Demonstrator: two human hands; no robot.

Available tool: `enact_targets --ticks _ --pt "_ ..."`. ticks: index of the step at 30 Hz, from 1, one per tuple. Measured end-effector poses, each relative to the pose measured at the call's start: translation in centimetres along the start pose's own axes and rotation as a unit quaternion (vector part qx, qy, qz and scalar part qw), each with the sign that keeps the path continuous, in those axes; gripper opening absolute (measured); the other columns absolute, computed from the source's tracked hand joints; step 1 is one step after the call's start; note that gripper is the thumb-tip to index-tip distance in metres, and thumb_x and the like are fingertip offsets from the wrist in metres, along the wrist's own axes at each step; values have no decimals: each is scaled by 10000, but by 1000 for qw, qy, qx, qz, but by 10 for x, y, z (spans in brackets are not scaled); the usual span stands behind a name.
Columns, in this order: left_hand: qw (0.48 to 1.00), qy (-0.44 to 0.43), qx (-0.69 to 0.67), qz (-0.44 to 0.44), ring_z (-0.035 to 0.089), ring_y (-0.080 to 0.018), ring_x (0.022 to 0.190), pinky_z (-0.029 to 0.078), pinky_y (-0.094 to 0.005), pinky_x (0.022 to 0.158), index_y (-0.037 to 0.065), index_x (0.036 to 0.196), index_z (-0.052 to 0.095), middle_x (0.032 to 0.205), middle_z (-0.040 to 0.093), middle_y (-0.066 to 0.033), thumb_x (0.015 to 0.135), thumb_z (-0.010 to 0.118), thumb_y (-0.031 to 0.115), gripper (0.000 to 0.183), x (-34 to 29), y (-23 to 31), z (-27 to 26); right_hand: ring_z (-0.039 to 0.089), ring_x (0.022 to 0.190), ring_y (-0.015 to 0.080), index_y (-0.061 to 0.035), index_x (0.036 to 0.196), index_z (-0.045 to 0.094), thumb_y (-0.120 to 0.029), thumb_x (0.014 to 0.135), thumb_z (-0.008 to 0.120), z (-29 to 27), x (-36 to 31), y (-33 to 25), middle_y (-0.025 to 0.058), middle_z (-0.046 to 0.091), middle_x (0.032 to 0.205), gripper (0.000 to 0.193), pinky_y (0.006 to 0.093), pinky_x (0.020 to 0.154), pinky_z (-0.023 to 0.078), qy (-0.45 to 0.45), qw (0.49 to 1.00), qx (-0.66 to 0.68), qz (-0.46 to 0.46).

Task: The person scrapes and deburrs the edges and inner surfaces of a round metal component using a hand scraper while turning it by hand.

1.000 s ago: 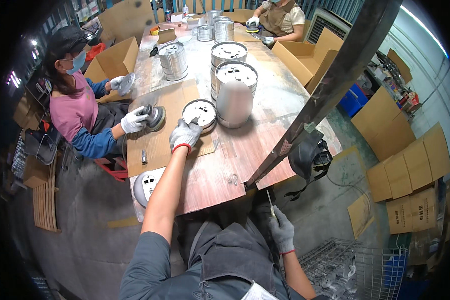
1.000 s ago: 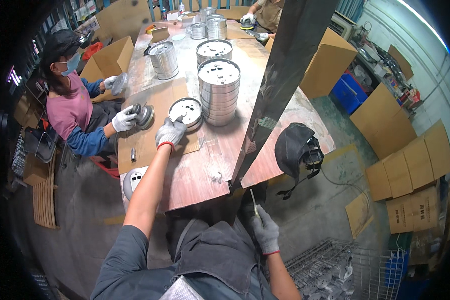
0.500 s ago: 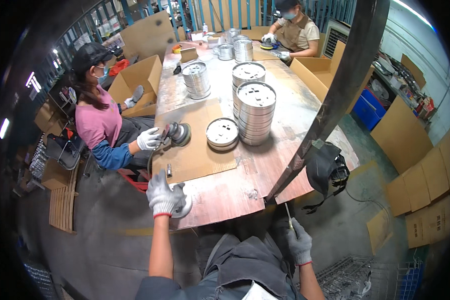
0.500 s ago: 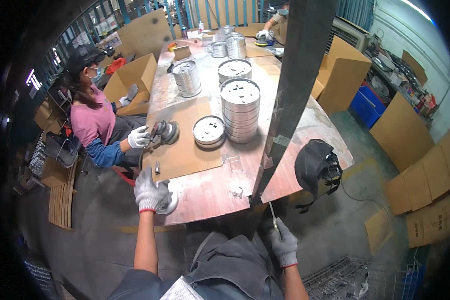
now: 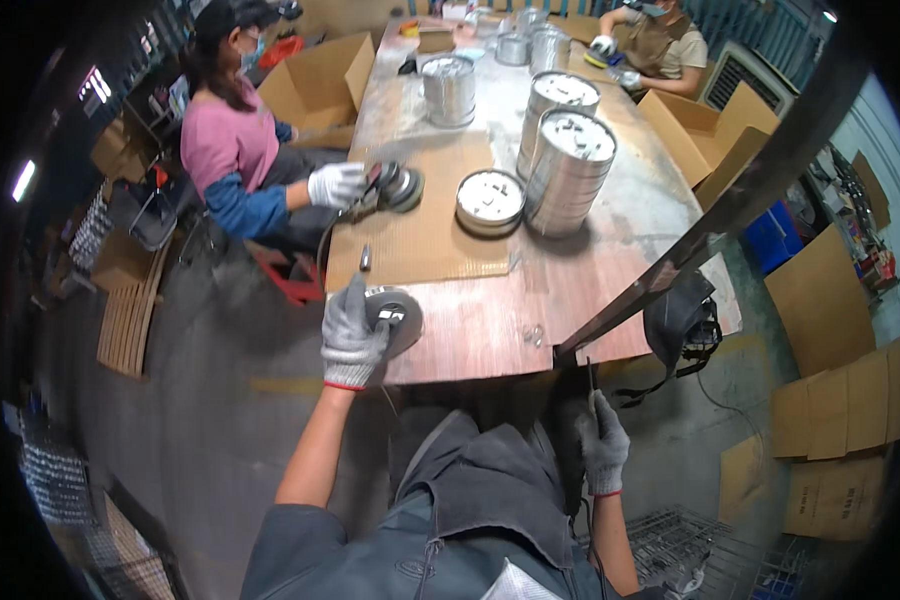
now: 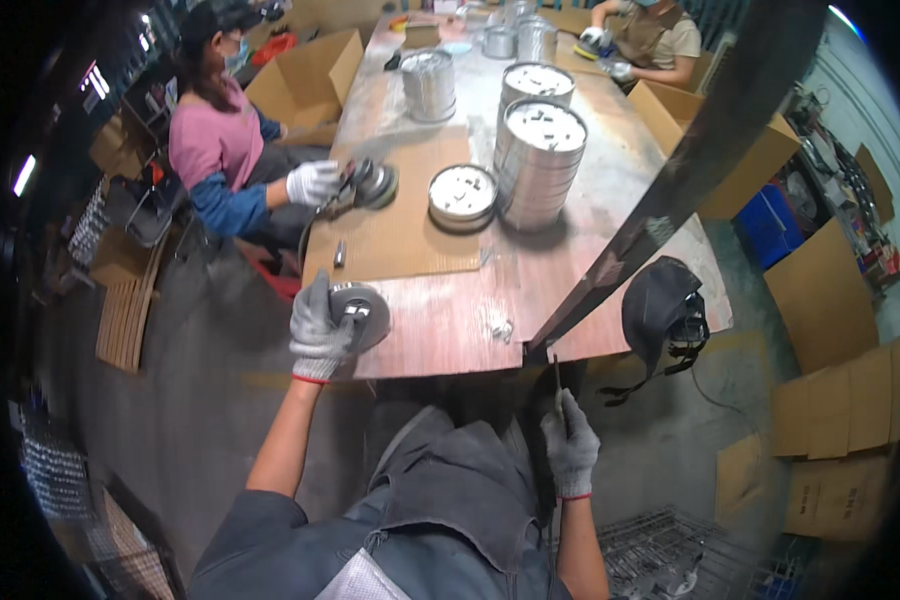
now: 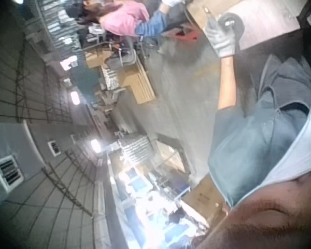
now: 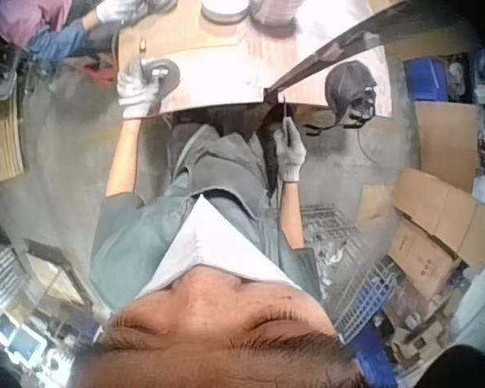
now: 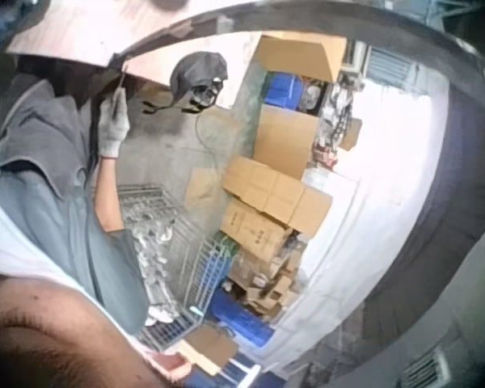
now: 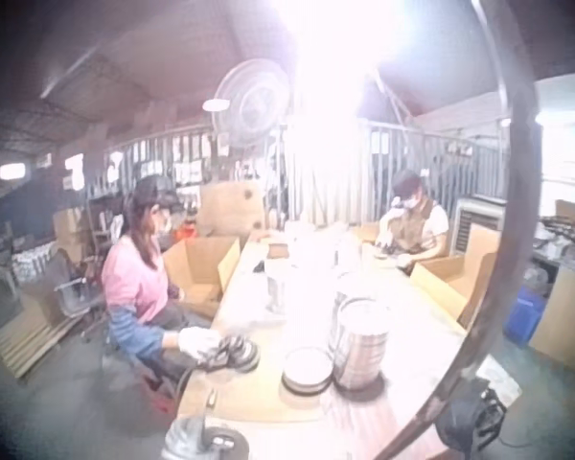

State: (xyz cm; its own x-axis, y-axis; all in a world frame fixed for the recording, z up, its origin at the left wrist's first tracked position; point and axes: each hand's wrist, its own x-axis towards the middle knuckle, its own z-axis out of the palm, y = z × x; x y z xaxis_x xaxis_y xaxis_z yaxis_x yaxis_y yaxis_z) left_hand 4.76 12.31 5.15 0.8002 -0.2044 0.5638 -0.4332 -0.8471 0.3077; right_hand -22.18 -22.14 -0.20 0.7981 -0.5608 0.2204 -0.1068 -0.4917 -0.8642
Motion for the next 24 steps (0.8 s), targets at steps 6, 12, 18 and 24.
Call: enact_targets --ticks 6,12,18,24 --pt "985 -73 -131 -84 611 -391 1118 482 -492 1012 136 997 722 1300 581 -221 679 737 -28 358 -15 37 -24 719 1104 277 -29 1376 617 -128 871 749 -26 -2 -45 188 710 1239 531 359 931 564 -97 993 -64 0" --pt "973 -97 -186 95 520 -417 1318 432 -486 1107 193 916 786 1409 548 -226 605 758 -74 411 -27 38 -8 700 1053 338 -84 1388 594 -202 884 706 -11 35 -89 163 712 1144 530 403 878 562 -248 960 -106 -76" --pt "949 -154 -267 69 592 -389 1271 510 -429 1041 169 1056 769 1424 549 -247 713 745 -68 417 -31 22 18 705 887 347 -136 1333 611 -269 924 677 42 81 -103 166 710 976 435 455 771 581 -321 919 -182 -142" --pt "805 -173 -488 -288 543 -299 1336 472 -417 1098 19 1486 446 1469 522 -181 891 612 -30 619 -43 37 37 711 828 351 -134 1294 624 -317 935 653 55 98 -101 169 708 900 404 460 718 580 -375 875 -265 -152"
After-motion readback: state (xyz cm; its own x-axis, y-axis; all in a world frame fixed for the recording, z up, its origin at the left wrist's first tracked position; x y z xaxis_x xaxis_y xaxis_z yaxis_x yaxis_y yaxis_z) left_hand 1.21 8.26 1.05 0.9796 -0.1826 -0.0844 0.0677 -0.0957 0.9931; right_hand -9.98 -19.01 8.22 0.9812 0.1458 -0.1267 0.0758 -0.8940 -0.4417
